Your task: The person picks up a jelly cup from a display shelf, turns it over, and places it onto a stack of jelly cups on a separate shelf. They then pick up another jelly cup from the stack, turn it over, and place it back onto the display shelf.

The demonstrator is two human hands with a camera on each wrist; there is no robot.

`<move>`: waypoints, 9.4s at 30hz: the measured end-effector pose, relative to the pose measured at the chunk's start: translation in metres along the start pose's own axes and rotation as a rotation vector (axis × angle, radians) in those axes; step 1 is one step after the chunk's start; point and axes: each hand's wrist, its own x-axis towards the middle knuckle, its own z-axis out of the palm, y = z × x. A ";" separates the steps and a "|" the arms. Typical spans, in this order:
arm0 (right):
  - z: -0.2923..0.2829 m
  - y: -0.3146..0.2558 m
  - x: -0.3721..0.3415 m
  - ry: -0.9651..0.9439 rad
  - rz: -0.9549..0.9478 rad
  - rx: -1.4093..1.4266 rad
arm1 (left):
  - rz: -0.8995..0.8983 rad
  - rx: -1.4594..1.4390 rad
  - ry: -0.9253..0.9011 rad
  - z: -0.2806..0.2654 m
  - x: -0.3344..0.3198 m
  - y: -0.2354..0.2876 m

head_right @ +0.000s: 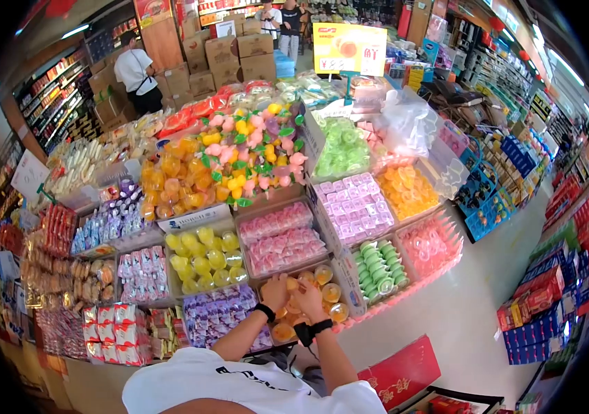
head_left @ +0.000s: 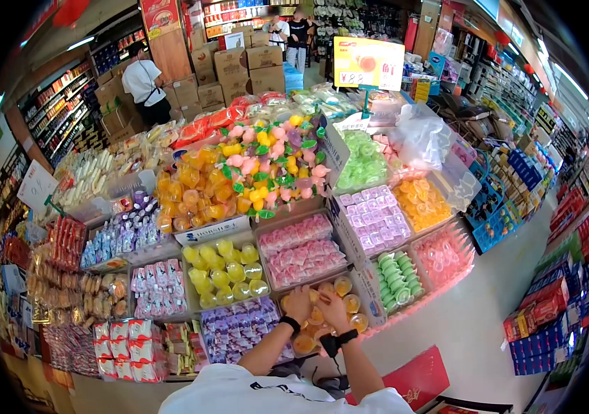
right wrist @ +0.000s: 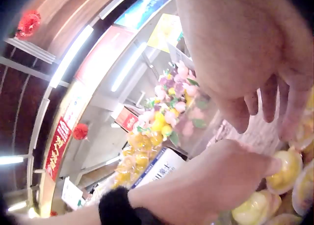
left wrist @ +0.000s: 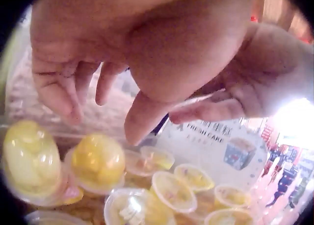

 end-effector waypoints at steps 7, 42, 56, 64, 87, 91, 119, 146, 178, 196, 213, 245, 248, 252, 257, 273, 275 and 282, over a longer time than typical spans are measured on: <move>-0.075 -0.044 -0.072 -0.136 -0.007 -0.049 | 0.305 -0.571 -0.012 -0.068 -0.047 0.021; -0.189 -0.118 -0.201 -0.026 0.034 -0.528 | 0.498 -0.746 -0.153 -0.128 -0.145 0.055; -0.278 -0.074 -0.311 0.555 0.014 -0.481 | 0.539 -0.789 -0.116 -0.097 -0.180 0.126; -0.315 -0.034 -0.359 0.884 -0.096 -0.311 | 0.501 -0.899 -0.164 -0.091 -0.206 0.170; -0.293 -0.093 -0.370 1.184 -0.108 -0.277 | 0.746 -0.481 0.660 -0.231 -0.214 0.135; -0.290 -0.086 -0.367 1.067 -0.001 -0.280 | 0.688 -0.526 0.611 -0.224 -0.198 0.117; -0.231 -0.116 -0.262 1.100 0.044 -0.046 | 0.408 -0.682 0.481 -0.254 -0.188 0.063; -0.256 -0.086 -0.277 1.156 -0.153 -0.079 | 0.354 -0.946 0.944 -0.210 -0.204 0.071; -0.212 -0.109 -0.256 0.887 -0.127 0.049 | 0.337 -0.918 0.522 -0.206 -0.182 0.063; -0.263 -0.162 -0.365 -0.201 -0.550 0.109 | 1.027 -0.833 -0.892 -0.144 -0.245 0.257; -0.343 -0.080 -0.537 0.269 -0.392 0.125 | 1.560 -0.689 -1.224 -0.014 -0.368 0.421; -0.549 -0.025 -0.485 0.751 0.115 0.527 | 1.518 -0.760 -2.048 0.139 -0.304 0.696; -0.568 -0.002 -0.480 0.889 0.006 0.152 | 1.515 -0.797 -2.019 0.158 -0.310 0.714; -0.592 0.010 -0.482 0.975 -0.064 0.121 | 1.533 -0.868 -2.008 0.181 -0.321 0.742; -0.638 0.020 -0.511 1.211 -0.186 0.165 | 1.848 -0.718 -1.943 0.199 -0.350 0.797; -0.795 0.099 -0.758 2.390 0.126 0.193 | 1.429 -0.662 -1.906 0.266 -0.619 0.994; -0.813 0.099 -0.780 2.422 0.065 0.371 | 1.528 -0.569 -1.856 0.285 -0.654 1.022; -0.848 0.125 -0.829 2.545 0.202 0.509 | 1.503 -0.279 -1.949 0.322 -0.735 1.087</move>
